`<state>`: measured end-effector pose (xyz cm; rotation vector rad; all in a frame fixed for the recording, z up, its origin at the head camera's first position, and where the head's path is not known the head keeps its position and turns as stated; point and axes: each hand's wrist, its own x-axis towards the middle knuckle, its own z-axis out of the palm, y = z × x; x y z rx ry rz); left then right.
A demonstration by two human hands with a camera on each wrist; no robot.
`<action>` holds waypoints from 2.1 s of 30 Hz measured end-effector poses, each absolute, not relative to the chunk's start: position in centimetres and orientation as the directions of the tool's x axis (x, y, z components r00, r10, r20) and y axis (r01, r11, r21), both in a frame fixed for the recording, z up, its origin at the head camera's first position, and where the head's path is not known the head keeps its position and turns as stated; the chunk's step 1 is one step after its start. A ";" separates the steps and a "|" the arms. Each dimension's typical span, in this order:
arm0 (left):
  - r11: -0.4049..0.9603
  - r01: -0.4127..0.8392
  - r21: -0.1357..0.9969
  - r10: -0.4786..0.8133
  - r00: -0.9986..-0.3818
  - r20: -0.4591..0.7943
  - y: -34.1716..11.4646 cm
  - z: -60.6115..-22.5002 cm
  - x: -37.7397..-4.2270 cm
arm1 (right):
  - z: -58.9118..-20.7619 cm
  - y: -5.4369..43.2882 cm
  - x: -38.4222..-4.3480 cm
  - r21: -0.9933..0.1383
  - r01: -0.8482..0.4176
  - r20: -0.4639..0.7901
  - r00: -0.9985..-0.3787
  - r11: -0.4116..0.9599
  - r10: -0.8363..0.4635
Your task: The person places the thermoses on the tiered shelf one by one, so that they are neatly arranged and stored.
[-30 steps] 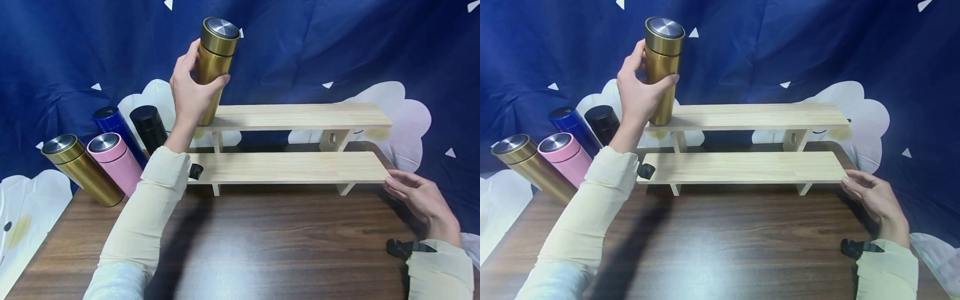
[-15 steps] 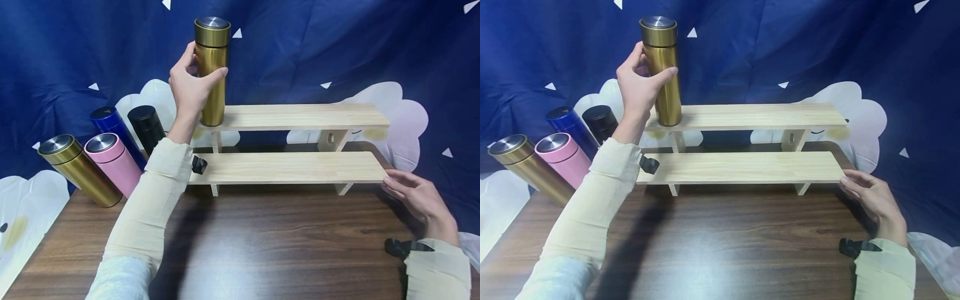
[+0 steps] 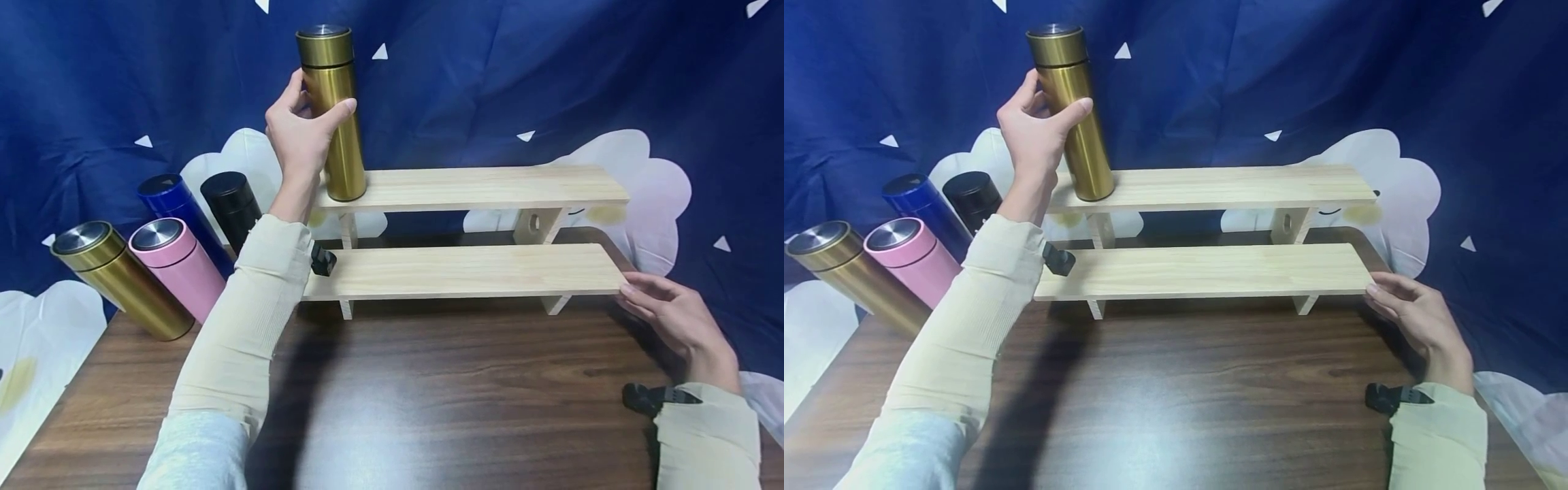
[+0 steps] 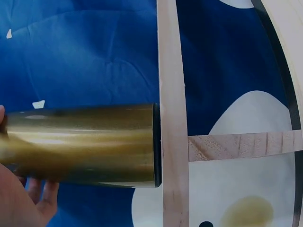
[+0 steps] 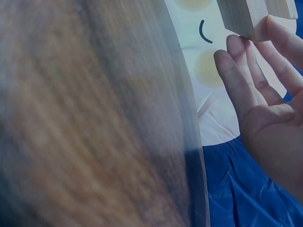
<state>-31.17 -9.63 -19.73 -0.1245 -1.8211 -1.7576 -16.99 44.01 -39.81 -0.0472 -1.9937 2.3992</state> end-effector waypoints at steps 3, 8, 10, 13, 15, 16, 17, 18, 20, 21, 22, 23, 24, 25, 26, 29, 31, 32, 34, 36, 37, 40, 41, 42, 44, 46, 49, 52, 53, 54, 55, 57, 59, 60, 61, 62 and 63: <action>0.118 0.467 0.876 -0.337 -0.811 0.478 -9.7 -19.7 -31.2 | -39.8 43.9 -17.1 -0.989 0.014 -0.021 -0.999 -0.145 0.047; 0.132 0.471 0.872 -0.341 -0.804 0.487 -9.6 -20.1 -31.2 | -39.8 44.1 -16.9 -0.990 0.013 -0.019 -0.999 -0.139 0.040; 0.141 0.469 0.872 -0.343 -0.803 0.488 -9.5 -20.3 -31.1 | -39.9 44.3 -16.8 -0.989 0.007 -0.011 -1.000 -0.148 0.028; 0.153 0.473 0.868 -0.347 -0.797 0.495 -9.3 -20.5 -31.0 | -40.0 44.5 -16.6 -0.987 -0.003 0.001 -1.000 -0.163 0.015; 0.160 0.476 0.865 -0.349 -0.792 0.501 -9.3 -20.6 -31.0 | -40.0 44.6 -16.6 -0.985 -0.008 0.007 -1.000 -0.170 0.008; 0.159 0.475 0.865 -0.350 -0.792 0.499 -9.3 -20.6 -31.0 | -40.1 44.5 -16.6 -0.984 -0.010 0.009 -1.000 -0.178 0.006; 0.159 0.475 0.866 -0.351 -0.792 0.499 -9.4 -20.6 -31.0 | -40.1 44.5 -16.7 -0.982 -0.012 0.012 -1.000 -0.190 0.004; 0.166 0.474 0.865 -0.350 -0.791 0.501 -9.4 -20.6 -31.0 | -40.1 44.5 -16.7 -0.981 -0.015 0.015 -1.000 -0.193 0.004; 0.175 0.470 0.865 -0.346 -0.793 0.502 -9.5 -20.5 -30.9 | -40.2 44.4 -16.8 -0.978 -0.018 0.018 -1.000 -0.208 0.003; 0.182 0.469 0.864 -0.342 -0.794 0.502 -9.5 -20.5 -30.9 | -40.2 44.4 -16.8 -0.977 -0.019 0.018 -1.000 -0.213 0.005; 0.185 0.467 0.865 -0.340 -0.795 0.502 -9.5 -20.4 -30.9 | -40.2 44.4 -16.8 -0.975 -0.018 0.018 -1.000 -0.220 0.005; 0.195 0.468 0.862 -0.336 -0.794 0.507 -9.5 -20.4 -30.9 | -40.2 44.4 -16.8 -0.977 -0.018 0.017 -1.000 -0.213 0.005; 0.204 0.467 0.861 -0.333 -0.794 0.509 -9.5 -20.4 -30.9 | -40.2 44.4 -16.8 -0.978 -0.017 0.016 -1.000 -0.208 0.006; 0.202 0.464 0.863 -0.331 -0.796 0.506 -9.5 -20.4 -30.8 | -40.2 44.4 -16.8 -0.979 -0.016 0.015 -1.000 -0.205 0.007; 0.202 0.460 0.865 -0.332 -0.798 0.502 -9.4 -20.4 -30.8 | -40.2 44.5 -16.8 -0.979 -0.015 0.014 -1.000 -0.203 0.008; 0.216 0.456 0.864 -0.333 -0.797 0.504 -9.4 -20.4 -30.7 | -40.2 44.5 -16.9 -0.981 -0.012 0.010 -1.000 -0.191 0.010; 0.224 0.451 0.864 -0.332 -0.798 0.503 -9.5 -20.4 -30.5 | -40.1 44.5 -17.0 -0.983 -0.009 0.008 -1.000 -0.185 0.010; 0.236 0.447 0.863 -0.331 -0.798 0.504 -9.5 -20.4 -30.4 | -40.1 44.5 -17.0 -0.984 -0.008 0.006 -1.000 -0.179 0.011; 0.255 0.427 0.868 -0.332 -0.804 0.493 -9.6 -20.5 -30.2 | -40.1 44.5 -17.0 -0.986 -0.008 0.006 -1.000 -0.169 0.009; 0.265 0.406 0.874 -0.337 -0.811 0.479 -9.8 -20.8 -29.9 | -40.1 44.6 -17.0 -0.987 -0.005 0.004 -1.000 -0.160 0.007; 0.269 0.396 0.878 -0.341 -0.813 0.471 -9.8 -20.9 -29.8 | -40.1 44.6 -17.0 -0.988 -0.002 0.001 -1.000 -0.153 0.007; 0.257 0.389 0.885 -0.349 -0.817 0.460 -10.1 -21.3 -29.6 | -40.2 44.7 -16.8 -0.992 0.008 -0.010 -1.000 -0.126 0.010; 0.251 0.394 0.884 -0.351 -0.814 0.462 -10.2 -21.4 -29.6 | -40.2 44.7 -16.8 -0.994 0.013 -0.014 -1.000 -0.106 0.017; 0.244 0.399 0.884 -0.351 -0.813 0.464 -10.3 -21.5 -29.5 | -40.1 44.7 -16.8 -0.995 0.014 -0.016 -1.000 -0.100 0.018; 0.230 0.413 0.881 -0.352 -0.809 0.471 -10.6 -21.7 -29.3 | -40.1 44.8 -16.8 -0.995 0.014 -0.016 -1.000 -0.100 0.021; 0.222 0.428 0.876 -0.354 -0.802 0.481 -11.0 -21.9 -29.1 | -40.0 44.8 -16.8 -0.995 0.014 -0.016 -1.000 -0.096 0.024; 0.223 0.445 0.867 -0.357 -0.790 0.497 -11.5 -22.1 -28.7 | -39.9 44.7 -16.8 -0.995 0.014 -0.017 -1.000 -0.103 0.022; 0.221 0.458 0.861 -0.371 -0.777 0.509 -12.1 -22.4 -28.2 | -39.9 44.8 -16.7 -0.991 0.011 -0.014 -1.000 -0.131 0.022; 0.218 0.460 0.861 -0.376 -0.774 0.509 -12.3 -22.5 -28.1 | -39.9 44.8 -16.7 -0.990 0.008 -0.011 -1.000 -0.139 0.023; 0.215 0.462 0.860 -0.383 -0.771 0.510 -12.4 -22.6 -27.9 | -39.9 44.8 -16.7 -0.989 0.006 -0.009 -1.000 -0.149 0.022; 0.207 0.465 0.861 -0.389 -0.768 0.509 -12.6 -22.6 -27.8 | -39.9 44.8 -16.7 -0.988 0.003 -0.006 -1.000 -0.157 0.020; 0.197 0.466 0.862 -0.399 -0.765 0.505 -12.9 -22.7 -27.5 | -39.9 44.8 -16.7 -0.989 0.001 -0.004 -1.000 -0.150 0.017; 0.192 0.469 0.862 -0.404 -0.763 0.505 -13.2 -22.7 -27.3 | -39.9 44.7 -16.8 -0.990 0.005 -0.007 -1.000 -0.141 0.014; 0.191 0.469 0.862 -0.407 -0.761 0.505 -13.3 -22.7 -27.2 | -39.9 44.7 -16.8 -0.991 0.006 -0.008 -1.000 -0.134 0.013; 0.193 0.470 0.861 -0.408 -0.760 0.506 -13.4 -22.6 -27.0 | -39.9 44.6 -16.9 -0.992 0.007 -0.009 -1.000 -0.126 0.013; 0.196 0.469 0.861 -0.408 -0.760 0.506 -13.4 -22.6 -26.9 | -39.9 44.6 -16.9 -0.992 0.010 -0.012 -1.000 -0.122 0.017; 0.203 0.469 0.859 -0.407 -0.758 0.510 -13.5 -22.5 -26.8 | -39.9 44.5 -17.0 -0.992 0.011 -0.014 -1.000 -0.125 0.021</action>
